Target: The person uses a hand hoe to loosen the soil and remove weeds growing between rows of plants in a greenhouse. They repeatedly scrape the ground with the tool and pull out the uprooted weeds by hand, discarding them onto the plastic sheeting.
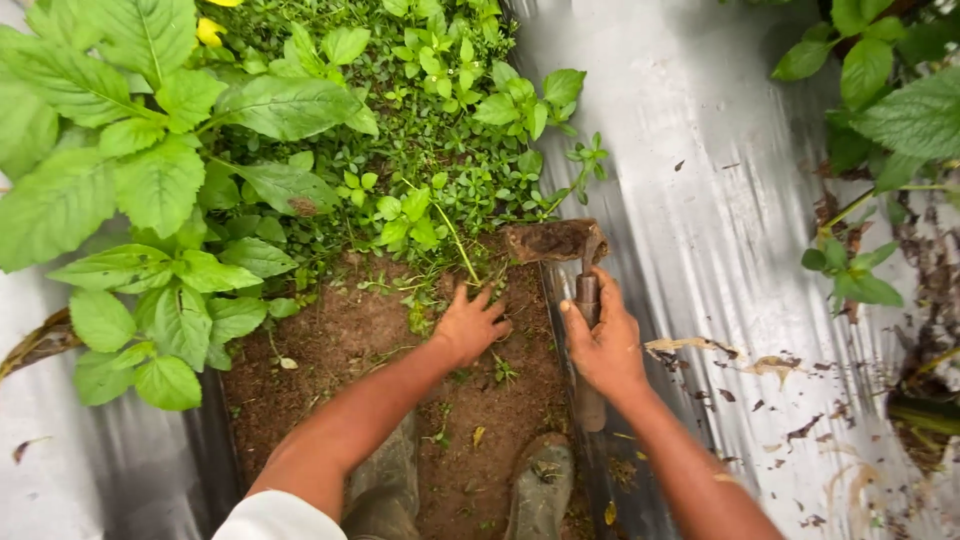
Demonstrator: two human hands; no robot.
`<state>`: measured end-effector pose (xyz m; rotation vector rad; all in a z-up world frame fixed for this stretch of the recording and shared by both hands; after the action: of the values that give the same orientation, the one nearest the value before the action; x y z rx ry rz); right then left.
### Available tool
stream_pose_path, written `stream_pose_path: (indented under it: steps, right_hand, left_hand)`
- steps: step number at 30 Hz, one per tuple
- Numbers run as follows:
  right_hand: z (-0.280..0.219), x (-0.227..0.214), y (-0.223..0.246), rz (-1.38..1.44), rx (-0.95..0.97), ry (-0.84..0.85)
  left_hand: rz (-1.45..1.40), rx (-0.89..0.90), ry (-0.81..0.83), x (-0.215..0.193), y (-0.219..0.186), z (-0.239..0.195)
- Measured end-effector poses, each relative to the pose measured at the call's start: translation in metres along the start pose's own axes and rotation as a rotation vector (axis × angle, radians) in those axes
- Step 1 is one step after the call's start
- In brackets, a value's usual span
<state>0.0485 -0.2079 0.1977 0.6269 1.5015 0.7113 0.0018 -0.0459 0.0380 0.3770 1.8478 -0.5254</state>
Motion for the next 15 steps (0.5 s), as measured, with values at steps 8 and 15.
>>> stream_pose_path:
  steps: [8,15]
  right_hand:
    - [-0.052,0.082,-0.043,0.375,0.311,-0.309]
    - [-0.134,0.172,-0.095,0.748,0.718,-0.702]
  left_hand:
    - [0.045,0.023,-0.702,0.142,0.04,0.01]
    - [-0.324,-0.23,-0.046,0.036,0.055,-0.029]
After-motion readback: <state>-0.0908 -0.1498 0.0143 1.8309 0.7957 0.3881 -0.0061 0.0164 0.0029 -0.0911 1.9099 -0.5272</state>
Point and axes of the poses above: each hand's wrist, its own z-axis towards the middle knuckle, its own x-axis out of the palm, y = z × x, the point moved 2 cm from there along z, towards the middle knuckle, and after that the axes turned 13 degrees about -y, right-handed, at the moved point
